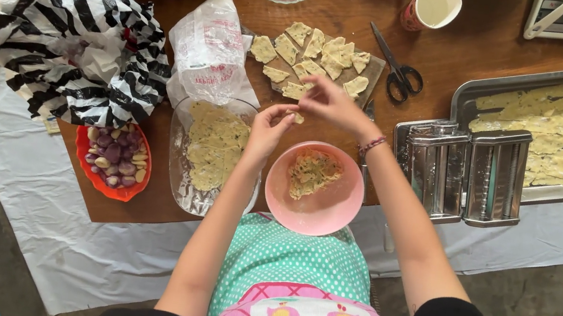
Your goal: The person is tearing small pieces of dough from a sheet, placing them into a bowl, and using a manual dough roller machine.
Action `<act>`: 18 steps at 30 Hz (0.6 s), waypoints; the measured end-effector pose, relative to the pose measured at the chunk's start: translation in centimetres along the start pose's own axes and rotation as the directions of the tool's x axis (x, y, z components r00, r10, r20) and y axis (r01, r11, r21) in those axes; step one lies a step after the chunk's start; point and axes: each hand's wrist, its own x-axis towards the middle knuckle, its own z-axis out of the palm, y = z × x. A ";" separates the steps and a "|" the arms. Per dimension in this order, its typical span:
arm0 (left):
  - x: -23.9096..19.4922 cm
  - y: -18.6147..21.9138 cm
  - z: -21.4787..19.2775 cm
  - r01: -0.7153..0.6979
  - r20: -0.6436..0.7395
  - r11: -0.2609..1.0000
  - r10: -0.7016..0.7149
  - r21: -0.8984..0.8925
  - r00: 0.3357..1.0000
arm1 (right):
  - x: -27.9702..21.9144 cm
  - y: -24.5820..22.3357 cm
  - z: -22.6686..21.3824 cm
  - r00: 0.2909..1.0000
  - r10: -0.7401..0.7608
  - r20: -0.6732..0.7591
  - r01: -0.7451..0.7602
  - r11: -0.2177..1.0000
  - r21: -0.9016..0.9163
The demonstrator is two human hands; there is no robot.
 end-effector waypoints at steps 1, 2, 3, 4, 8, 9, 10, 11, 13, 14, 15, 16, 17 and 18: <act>0.5 -0.5 0.1 0.000 0.000 1.000 0.000 0.000 1.000 | -0.4 -0.3 0.5 1.000 0.000 0.001 0.000 1.000 0.000; 1.0 -1.1 0.1 -0.004 -0.029 1.000 0.005 0.020 1.000 | -0.8 -0.7 0.9 0.999 0.033 0.010 -0.033 0.999 0.034; 1.5 -1.6 0.2 -0.008 -0.056 0.999 0.010 0.041 0.998 | -1.2 -1.0 1.4 0.998 0.064 0.019 -0.066 0.995 0.069; 1.9 -1.8 0.3 -0.007 -0.055 0.999 0.010 0.041 0.998 | -1.4 -0.5 1.4 0.998 0.064 0.019 -0.066 0.995 0.069; 3.6 -2.8 0.7 -0.003 -0.085 1.000 0.004 0.008 0.996 | -1.6 2.7 0.9 0.983 0.123 -0.137 -0.099 0.981 0.169; 4.0 -3.1 0.8 -0.012 -0.086 1.000 0.012 0.004 0.996 | -1.5 3.8 0.7 0.977 0.135 -0.165 -0.100 0.973 0.208; 4.5 -2.9 0.8 -0.011 -0.082 1.000 0.011 0.004 0.997 | -1.4 4.2 0.5 0.976 0.137 -0.169 -0.100 0.973 0.208; 4.9 -2.9 0.7 -0.020 -0.044 0.998 0.023 0.066 0.999 | -1.4 4.6 0.5 0.974 0.141 -0.176 -0.104 0.973 0.205; 5.3 -2.2 0.9 -0.032 -0.004 0.991 0.033 0.127 0.999 | -1.3 5.5 0.4 0.972 0.145 -0.185 -0.107 0.973 0.202; 5.3 -1.6 1.2 -0.034 0.009 0.984 0.033 0.174 0.999 | -1.1 6.1 0.4 0.964 0.159 -0.213 -0.123 0.977 0.173; 5.2 -1.0 1.4 -0.037 0.023 0.975 0.033 0.221 0.999 | -1.1 6.6 0.3 0.955 0.171 -0.242 -0.139 0.980 0.144; 5.7 -1.1 1.5 -0.037 0.024 0.975 0.033 0.221 0.999 | -0.9 6.9 0.2 0.955 0.171 -0.243 -0.139 0.980 0.144; 6.0 -1.2 1.6 -0.063 0.028 0.958 0.057 0.278 0.998 | -0.8 7.2 0.1 0.942 0.195 -0.275 -0.187 0.981 0.055; 6.4 -1.3 1.7 -0.088 0.034 0.938 0.082 0.335 0.996 | -0.7 7.4 0.1 0.927 0.215 -0.308 -0.236 0.971 -0.034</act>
